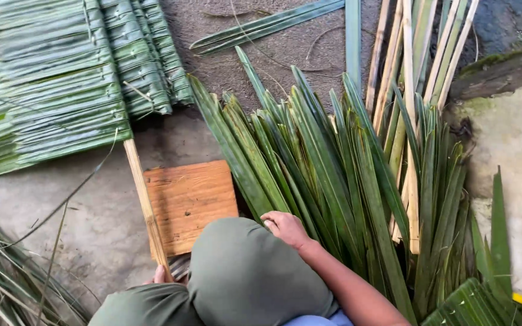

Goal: Weaving palm leaves onto a wooden lath to create a thatched panel

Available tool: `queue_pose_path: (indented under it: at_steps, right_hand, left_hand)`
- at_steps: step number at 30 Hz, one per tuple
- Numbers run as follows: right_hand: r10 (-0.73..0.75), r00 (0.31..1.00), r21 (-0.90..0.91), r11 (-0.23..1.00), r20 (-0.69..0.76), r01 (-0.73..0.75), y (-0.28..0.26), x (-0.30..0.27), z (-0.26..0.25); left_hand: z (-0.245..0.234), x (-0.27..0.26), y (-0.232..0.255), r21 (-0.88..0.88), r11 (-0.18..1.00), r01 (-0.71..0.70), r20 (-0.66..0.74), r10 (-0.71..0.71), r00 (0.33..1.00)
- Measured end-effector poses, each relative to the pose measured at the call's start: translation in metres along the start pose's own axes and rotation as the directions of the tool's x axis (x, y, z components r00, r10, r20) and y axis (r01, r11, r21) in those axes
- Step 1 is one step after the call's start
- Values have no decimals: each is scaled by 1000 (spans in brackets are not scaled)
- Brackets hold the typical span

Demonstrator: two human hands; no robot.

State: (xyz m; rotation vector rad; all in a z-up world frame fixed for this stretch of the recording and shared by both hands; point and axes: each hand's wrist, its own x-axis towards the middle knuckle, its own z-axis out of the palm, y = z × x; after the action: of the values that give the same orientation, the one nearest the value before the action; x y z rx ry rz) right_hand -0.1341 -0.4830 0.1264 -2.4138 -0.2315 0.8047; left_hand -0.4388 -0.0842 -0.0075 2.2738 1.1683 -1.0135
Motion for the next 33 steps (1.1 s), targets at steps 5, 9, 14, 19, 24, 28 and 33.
queue_pose_path:
  at_steps: [5, 9, 14, 19, 24, 28, 33]
  right_hand:
    - [12, 951, 203, 978, -308, 54, -43, 17, -13]
    - [-163, 882, -113, 986, -443, 125, -42, 60, 4]
    - [-176, 892, -357, 934, -417, 17, -32, 81, 19]
    - [-162, 886, -299, 954, -434, 28, -29, 70, 8]
    - [-98, 848, -154, 988, -521, 20, -21, 41, -40]
    - [8, 849, -185, 975, -528, -124, -4, 29, -68]
    - [107, 752, -66, 978, -651, -196, 27, 5, -68]
  left_hand:
    - [-144, 13, 109, 114, 993, 8, -54, -2, 999]
    - [-289, -59, 178, -367, 928, -61, 175, 134, 975]
    - [-396, -126, 241, -549, 818, -172, 117, 279, 953]
    - [-442, -195, 304, -400, 727, -558, -109, 567, 816]
    - [-447, -227, 350, -280, 731, -622, -56, 635, 771]
    - [-438, -226, 380, -82, 760, -645, 8, 647, 762]
    - [-413, -205, 375, -31, 726, -687, 69, 687, 723]
